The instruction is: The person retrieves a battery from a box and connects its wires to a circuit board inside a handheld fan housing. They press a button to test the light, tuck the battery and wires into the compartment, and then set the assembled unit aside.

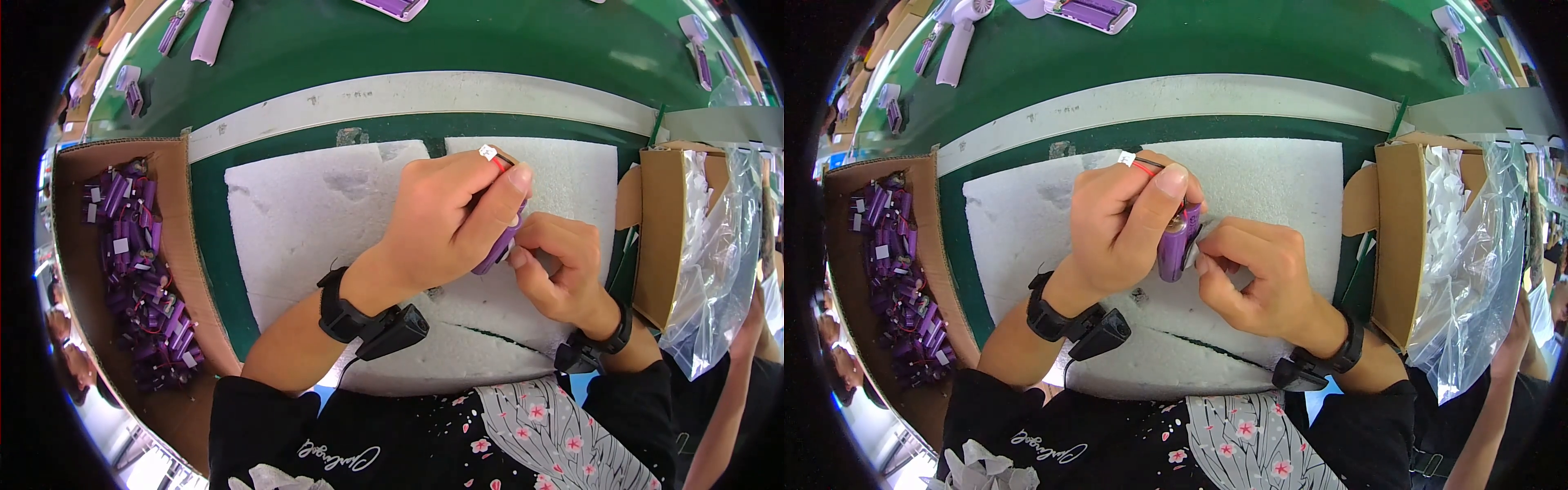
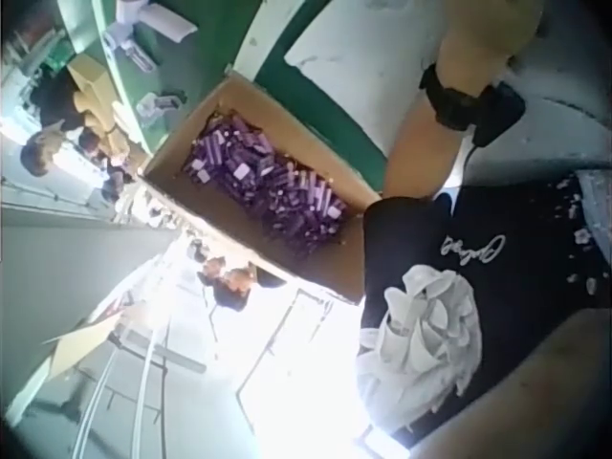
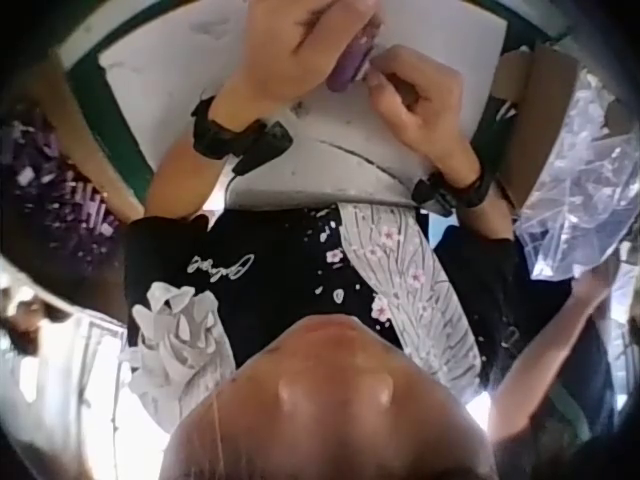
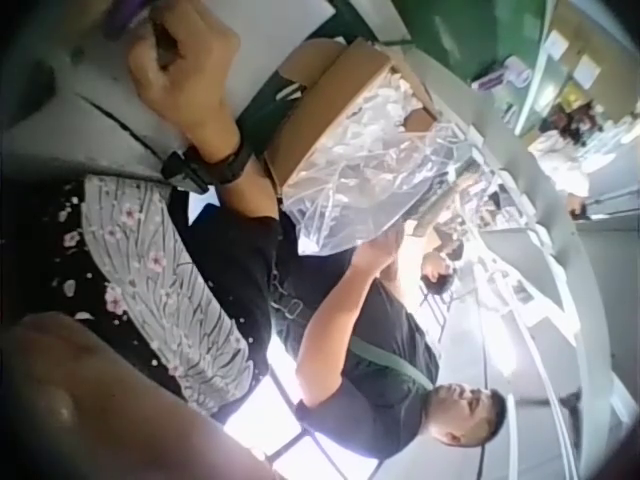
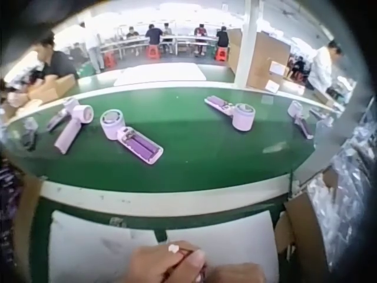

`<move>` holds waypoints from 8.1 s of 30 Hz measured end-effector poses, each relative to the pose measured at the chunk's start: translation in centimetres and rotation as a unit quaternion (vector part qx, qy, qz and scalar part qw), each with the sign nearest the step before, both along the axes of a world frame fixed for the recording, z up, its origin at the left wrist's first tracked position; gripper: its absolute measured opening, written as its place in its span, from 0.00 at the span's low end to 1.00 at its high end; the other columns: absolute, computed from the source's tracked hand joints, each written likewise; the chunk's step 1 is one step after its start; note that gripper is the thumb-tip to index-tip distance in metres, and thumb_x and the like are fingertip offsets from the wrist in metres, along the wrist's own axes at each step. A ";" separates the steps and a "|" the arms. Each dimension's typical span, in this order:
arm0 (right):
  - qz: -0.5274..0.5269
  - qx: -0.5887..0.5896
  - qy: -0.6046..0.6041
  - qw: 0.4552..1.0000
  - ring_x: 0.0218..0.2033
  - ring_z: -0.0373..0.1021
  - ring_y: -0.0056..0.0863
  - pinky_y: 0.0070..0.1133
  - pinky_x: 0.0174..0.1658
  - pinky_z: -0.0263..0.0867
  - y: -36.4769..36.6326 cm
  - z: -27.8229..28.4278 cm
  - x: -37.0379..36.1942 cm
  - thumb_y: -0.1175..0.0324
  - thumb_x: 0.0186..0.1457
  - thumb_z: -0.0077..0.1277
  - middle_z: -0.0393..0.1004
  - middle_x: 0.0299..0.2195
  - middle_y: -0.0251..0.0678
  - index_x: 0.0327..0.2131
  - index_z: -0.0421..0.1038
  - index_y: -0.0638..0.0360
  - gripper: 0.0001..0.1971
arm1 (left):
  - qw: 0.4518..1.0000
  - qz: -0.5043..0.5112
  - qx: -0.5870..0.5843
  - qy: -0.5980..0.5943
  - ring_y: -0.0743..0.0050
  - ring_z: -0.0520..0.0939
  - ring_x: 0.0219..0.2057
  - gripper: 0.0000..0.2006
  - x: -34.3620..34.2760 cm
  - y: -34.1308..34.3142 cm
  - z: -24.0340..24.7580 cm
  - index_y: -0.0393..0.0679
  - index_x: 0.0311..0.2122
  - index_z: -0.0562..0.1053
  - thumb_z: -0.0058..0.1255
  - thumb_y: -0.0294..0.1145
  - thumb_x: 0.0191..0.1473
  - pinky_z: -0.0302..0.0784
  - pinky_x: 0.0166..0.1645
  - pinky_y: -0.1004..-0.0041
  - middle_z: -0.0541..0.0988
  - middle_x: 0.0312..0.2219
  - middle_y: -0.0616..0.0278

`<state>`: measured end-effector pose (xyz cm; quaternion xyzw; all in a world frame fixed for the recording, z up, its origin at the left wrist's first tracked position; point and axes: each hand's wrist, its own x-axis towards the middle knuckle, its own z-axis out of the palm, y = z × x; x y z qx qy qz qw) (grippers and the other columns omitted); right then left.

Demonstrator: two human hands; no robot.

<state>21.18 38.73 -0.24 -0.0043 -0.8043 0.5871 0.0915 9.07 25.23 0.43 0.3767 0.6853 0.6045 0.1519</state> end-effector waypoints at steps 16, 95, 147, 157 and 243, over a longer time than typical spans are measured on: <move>-0.006 -0.004 -0.005 1.000 0.18 0.67 0.26 0.19 0.22 0.60 -0.6 -0.1 0.6 0.78 0.47 0.49 0.72 0.19 0.36 0.24 0.68 0.65 0.02 | 1.000 -0.002 -0.018 -0.011 0.80 0.75 0.18 0.15 0.4 -0.5 -0.1 0.32 0.25 0.75 0.45 0.30 0.62 0.70 0.23 0.78 0.79 0.18 0.58; 0.018 0.549 0.085 0.831 0.32 0.74 0.47 0.35 0.35 0.69 1.8 3.1 -22.0 0.76 0.47 0.57 0.76 0.30 0.43 0.40 0.71 0.56 0.14 | 0.773 0.438 0.376 -0.263 0.71 0.77 0.24 0.18 -11.4 -0.9 -1.0 0.36 0.29 0.68 0.37 0.38 0.66 0.72 0.32 0.70 0.74 0.22 0.59; -0.046 0.218 0.144 0.964 0.30 0.68 0.35 0.25 0.33 0.66 -1.1 1.8 1.6 0.82 0.39 0.63 0.74 0.35 0.38 0.30 0.65 0.58 0.17 | 0.988 -0.129 -0.080 0.008 0.63 0.79 0.33 0.14 1.3 -5.3 0.7 0.40 0.35 0.74 0.61 0.17 0.41 0.75 0.39 0.67 0.79 0.33 0.61; -0.024 0.265 0.144 0.953 0.33 0.69 0.36 0.26 0.33 0.66 -1.3 1.3 1.4 0.82 0.25 0.61 0.77 0.34 0.33 0.31 0.68 0.56 0.22 | 0.989 -0.133 -0.060 0.027 0.56 0.80 0.35 0.14 1.9 -5.2 0.6 0.40 0.36 0.74 0.60 0.16 0.40 0.76 0.39 0.65 0.79 0.33 0.58; 0.030 0.107 -0.015 0.994 0.21 0.64 0.28 0.21 0.25 0.58 -1.1 4.7 2.5 0.75 0.43 0.56 0.67 0.23 0.37 0.20 0.68 0.64 0.07 | 0.991 -0.116 -0.054 -0.047 0.74 0.78 0.31 0.10 2.2 -6.1 2.0 0.40 0.34 0.79 0.61 0.17 0.43 0.73 0.34 0.77 0.77 0.31 0.62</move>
